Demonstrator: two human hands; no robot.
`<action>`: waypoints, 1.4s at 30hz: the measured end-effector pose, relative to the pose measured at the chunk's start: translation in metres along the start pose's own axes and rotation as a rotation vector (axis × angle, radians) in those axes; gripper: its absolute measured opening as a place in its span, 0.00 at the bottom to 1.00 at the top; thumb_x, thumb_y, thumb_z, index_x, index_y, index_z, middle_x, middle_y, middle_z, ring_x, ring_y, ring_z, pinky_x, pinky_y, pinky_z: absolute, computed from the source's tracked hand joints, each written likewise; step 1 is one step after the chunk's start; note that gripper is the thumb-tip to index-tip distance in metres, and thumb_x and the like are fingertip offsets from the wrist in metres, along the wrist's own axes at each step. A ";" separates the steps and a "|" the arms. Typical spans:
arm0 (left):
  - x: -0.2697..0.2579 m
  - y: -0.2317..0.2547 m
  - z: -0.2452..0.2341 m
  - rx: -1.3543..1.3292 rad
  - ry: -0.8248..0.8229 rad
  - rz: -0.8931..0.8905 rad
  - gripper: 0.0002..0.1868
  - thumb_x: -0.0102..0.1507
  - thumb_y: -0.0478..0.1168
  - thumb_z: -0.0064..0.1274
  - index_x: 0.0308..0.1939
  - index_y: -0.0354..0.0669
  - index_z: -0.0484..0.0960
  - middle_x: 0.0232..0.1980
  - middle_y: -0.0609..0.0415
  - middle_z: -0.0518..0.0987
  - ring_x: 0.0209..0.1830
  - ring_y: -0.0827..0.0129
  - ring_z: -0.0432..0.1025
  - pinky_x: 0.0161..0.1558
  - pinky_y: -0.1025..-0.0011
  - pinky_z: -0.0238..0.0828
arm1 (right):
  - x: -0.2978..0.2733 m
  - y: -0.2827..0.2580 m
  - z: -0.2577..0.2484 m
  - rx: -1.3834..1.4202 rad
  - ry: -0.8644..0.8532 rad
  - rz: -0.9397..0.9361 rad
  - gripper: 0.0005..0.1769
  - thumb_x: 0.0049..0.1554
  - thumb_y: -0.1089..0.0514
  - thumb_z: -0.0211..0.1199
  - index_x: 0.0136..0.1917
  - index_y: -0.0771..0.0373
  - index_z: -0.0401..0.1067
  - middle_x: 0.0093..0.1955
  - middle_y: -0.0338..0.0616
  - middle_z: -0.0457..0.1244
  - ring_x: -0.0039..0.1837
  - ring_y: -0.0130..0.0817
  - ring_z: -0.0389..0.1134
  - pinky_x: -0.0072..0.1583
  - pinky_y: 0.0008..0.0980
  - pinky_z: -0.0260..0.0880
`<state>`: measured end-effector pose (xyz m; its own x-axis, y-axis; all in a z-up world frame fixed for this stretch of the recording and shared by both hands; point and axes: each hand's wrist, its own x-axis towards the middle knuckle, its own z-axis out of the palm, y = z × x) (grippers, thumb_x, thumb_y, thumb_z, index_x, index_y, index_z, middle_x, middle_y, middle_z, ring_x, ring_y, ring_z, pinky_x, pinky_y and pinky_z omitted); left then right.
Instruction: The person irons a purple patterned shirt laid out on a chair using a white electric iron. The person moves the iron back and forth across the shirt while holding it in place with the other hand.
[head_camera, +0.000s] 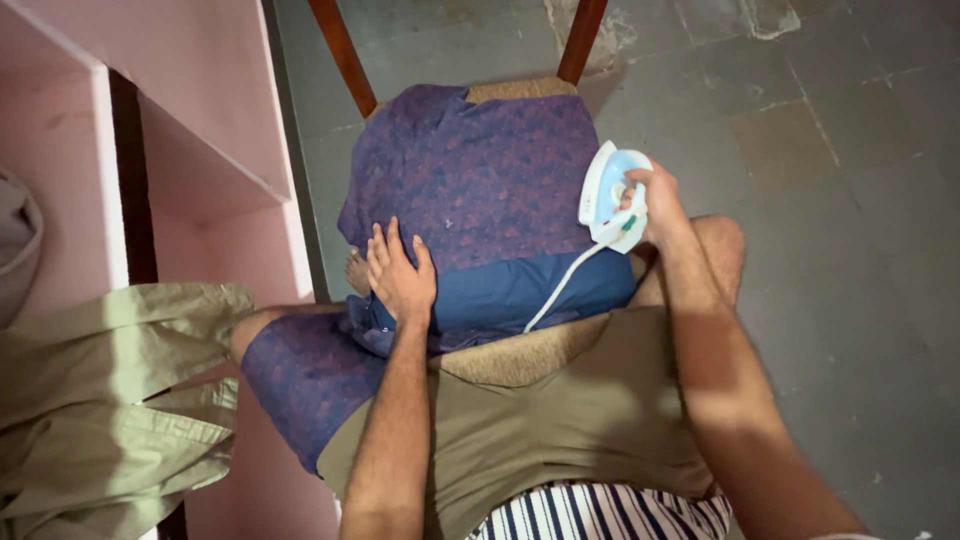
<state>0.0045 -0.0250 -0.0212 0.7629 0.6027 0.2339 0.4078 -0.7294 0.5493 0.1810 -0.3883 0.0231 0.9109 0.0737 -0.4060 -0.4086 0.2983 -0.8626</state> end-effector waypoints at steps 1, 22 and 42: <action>0.001 0.001 0.000 0.008 -0.001 0.001 0.31 0.70 0.55 0.44 0.76 0.56 0.66 0.80 0.48 0.61 0.79 0.51 0.54 0.74 0.51 0.49 | -0.009 -0.001 0.000 -0.003 -0.003 0.002 0.15 0.60 0.63 0.52 0.60 0.60 0.69 0.30 0.39 0.58 0.28 0.31 0.59 0.34 0.37 0.68; -0.044 0.054 -0.025 0.224 -0.318 0.628 0.68 0.49 0.83 0.50 0.81 0.48 0.50 0.85 0.53 0.47 0.84 0.54 0.38 0.76 0.36 0.25 | -0.082 -0.007 0.022 -0.096 -0.074 -0.106 0.26 0.56 0.68 0.53 0.69 0.63 0.67 0.31 0.38 0.57 0.27 0.27 0.58 0.32 0.31 0.68; -0.062 0.071 -0.035 0.143 -0.373 0.408 0.69 0.50 0.80 0.52 0.81 0.41 0.45 0.85 0.43 0.42 0.85 0.48 0.34 0.76 0.34 0.24 | -0.119 -0.001 0.068 -0.181 -0.165 -0.144 0.40 0.55 0.70 0.55 0.81 0.66 0.55 0.38 0.41 0.61 0.33 0.25 0.60 0.31 0.29 0.65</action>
<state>-0.0316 -0.1031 0.0314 0.9877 0.1270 0.0914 0.0869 -0.9312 0.3540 0.0774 -0.3330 0.0929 0.9513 0.2011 -0.2335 -0.2643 0.1432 -0.9537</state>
